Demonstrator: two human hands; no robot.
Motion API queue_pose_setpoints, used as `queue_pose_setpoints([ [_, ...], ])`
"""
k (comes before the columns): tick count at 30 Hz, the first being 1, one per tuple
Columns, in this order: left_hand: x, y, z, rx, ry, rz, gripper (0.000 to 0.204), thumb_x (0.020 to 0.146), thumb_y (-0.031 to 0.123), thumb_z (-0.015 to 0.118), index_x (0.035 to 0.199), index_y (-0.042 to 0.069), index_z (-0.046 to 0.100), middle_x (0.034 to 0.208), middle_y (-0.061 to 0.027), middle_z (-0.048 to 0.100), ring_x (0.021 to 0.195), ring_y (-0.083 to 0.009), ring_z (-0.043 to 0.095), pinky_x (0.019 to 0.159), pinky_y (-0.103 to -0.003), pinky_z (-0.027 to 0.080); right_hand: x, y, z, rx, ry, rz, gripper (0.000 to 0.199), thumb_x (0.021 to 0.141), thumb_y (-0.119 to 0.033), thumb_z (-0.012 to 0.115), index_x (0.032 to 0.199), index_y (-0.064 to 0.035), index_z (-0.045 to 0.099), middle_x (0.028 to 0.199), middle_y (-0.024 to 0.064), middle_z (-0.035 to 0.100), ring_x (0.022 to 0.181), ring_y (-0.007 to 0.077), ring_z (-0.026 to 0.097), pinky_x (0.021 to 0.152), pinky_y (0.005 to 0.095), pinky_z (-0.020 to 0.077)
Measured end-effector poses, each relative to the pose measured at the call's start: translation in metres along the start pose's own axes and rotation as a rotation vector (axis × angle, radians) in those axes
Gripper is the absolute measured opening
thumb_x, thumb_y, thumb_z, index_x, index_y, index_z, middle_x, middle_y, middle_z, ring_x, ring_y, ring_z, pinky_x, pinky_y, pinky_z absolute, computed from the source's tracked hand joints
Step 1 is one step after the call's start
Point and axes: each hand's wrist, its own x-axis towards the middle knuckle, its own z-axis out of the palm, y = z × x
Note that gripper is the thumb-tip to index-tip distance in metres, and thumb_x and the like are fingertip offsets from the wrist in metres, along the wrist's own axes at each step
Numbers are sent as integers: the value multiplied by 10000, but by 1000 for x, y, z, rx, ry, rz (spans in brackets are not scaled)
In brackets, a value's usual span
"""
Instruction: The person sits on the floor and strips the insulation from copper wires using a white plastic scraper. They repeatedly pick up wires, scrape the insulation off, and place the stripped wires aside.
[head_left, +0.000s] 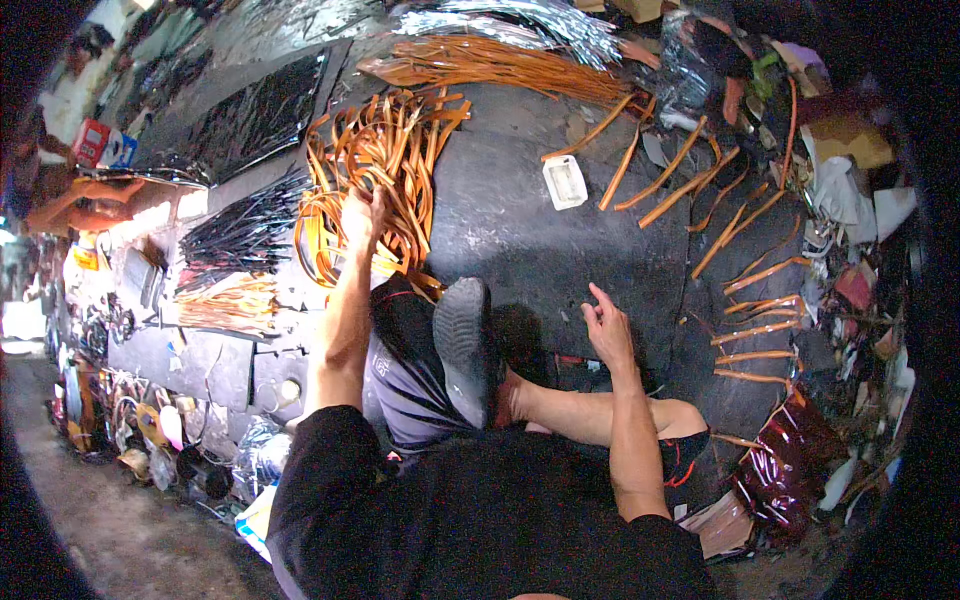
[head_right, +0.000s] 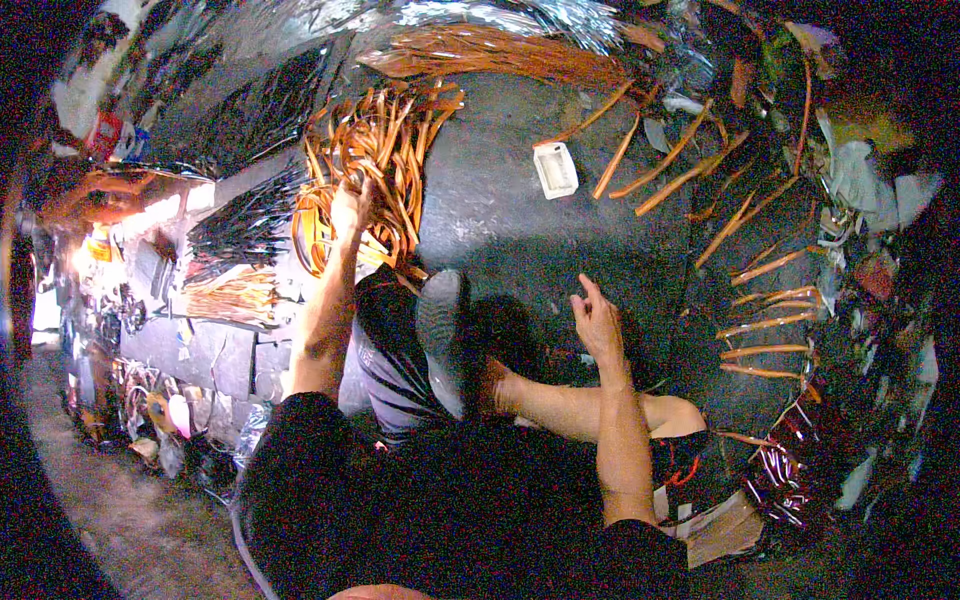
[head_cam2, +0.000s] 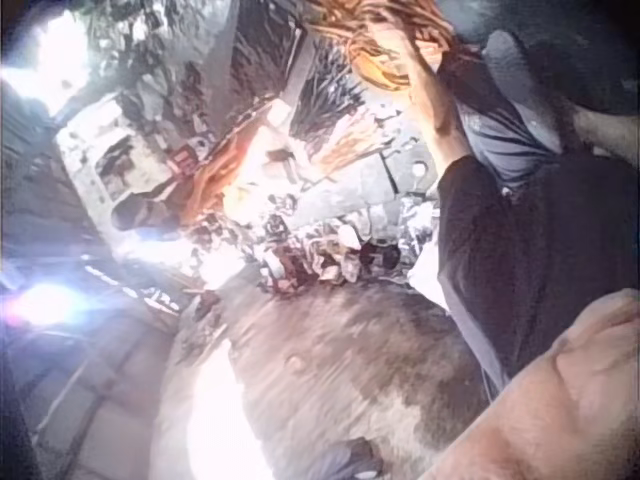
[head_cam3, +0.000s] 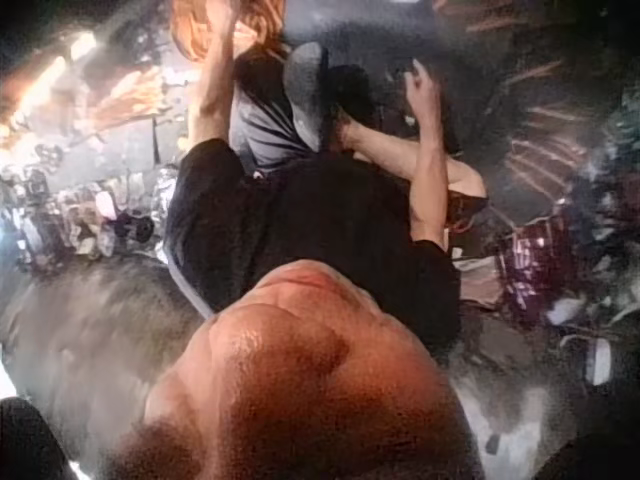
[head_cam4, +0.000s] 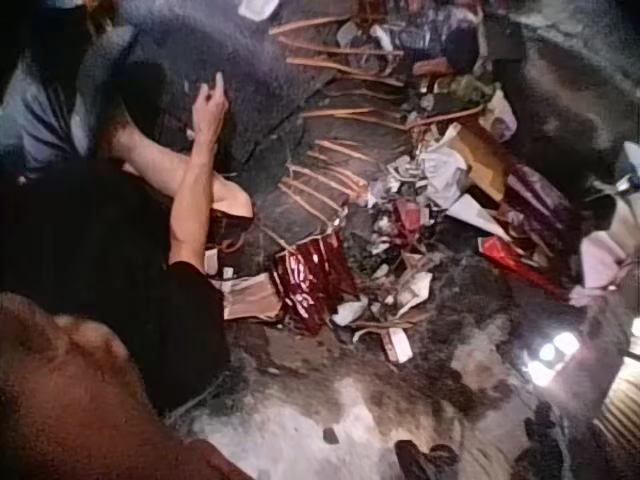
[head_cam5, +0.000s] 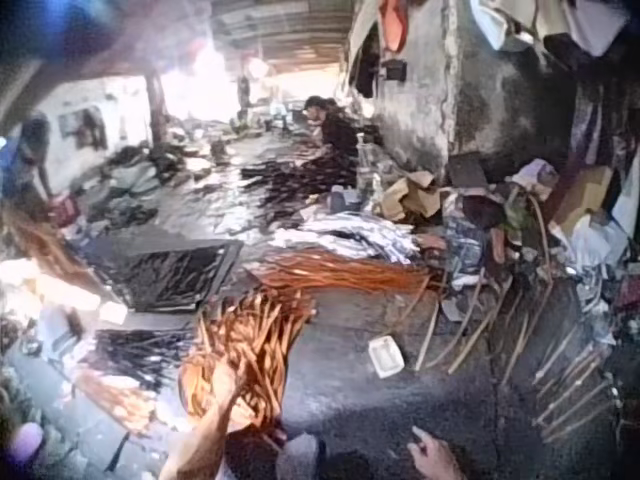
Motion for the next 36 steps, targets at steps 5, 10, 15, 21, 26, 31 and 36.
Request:
queue_pose_setpoints([
  [5, 34, -14, -3, -201, 397, 45, 320, 837, 296, 622, 897, -13, 567, 801, -205, 643, 751, -384, 634, 726, -455, 498, 7, -6, 11, 70, 55, 14, 417, 927, -162, 579, 1333, -88, 519, 711, 79, 618, 618, 165, 578, 608, 321, 476],
  [10, 50, -71, -19, -38, 663, -190, 373, 816, 340, 626, 862, -28, 584, 799, -225, 656, 768, -341, 664, 703, -424, 514, 2, -5, 10, 51, 62, 54, 404, 936, -164, 565, 1331, -90, 522, 728, 86, 637, 640, 151, 593, 616, 317, 476],
  [15, 58, -106, -25, -253, 306, -230, 440, 845, 386, 569, 893, -49, 614, 840, -205, 680, 800, -333, 663, 738, -415, 507, 3, -2, 11, -10, 19, 19, 402, 937, -160, 564, 1329, -82, 522, 745, 94, 652, 636, 140, 589, 603, 315, 475],
  [21, 25, -34, -119, -330, 276, -134, 372, 957, 338, 473, 1020, -26, 520, 810, -166, 630, 784, -290, 634, 754, -405, 487, 0, -14, 0, 151, 28, 39, 384, 943, -156, 570, 1320, -93, 534, 756, 55, 631, 631, 97, 572, 567, 254, 472],
  [26, -38, 55, -258, 98, -70, 238, 341, 915, 341, 536, 943, 24, 659, 837, -201, 665, 789, -337, 661, 693, -410, 493, 15, -105, -11, 387, -140, -141, 384, 930, -155, 598, 1304, -90, 544, 859, 69, 652, 742, 107, 604, 651, 260, 502],
  [31, -90, 148, -275, -46, -713, 599, 161, 873, 173, 646, 933, 25, 668, 767, -86, 675, 674, -185, 649, 607, -327, 489, 38, -233, 7, 431, 137, -744, 488, 915, -162, 619, 1374, -117, 457, 1053, 113, 671, 924, 229, 656, 815, 334, 519],
  [36, -87, 170, -207, -126, -881, 729, 201, 890, 216, 650, 937, 23, 678, 757, -77, 671, 684, -164, 626, 644, -304, 482, 62, -234, -11, 480, -357, -581, 440, 949, -131, 542, 1375, -95, 436, 804, 62, 598, 739, 151, 581, 701, 314, 478],
])
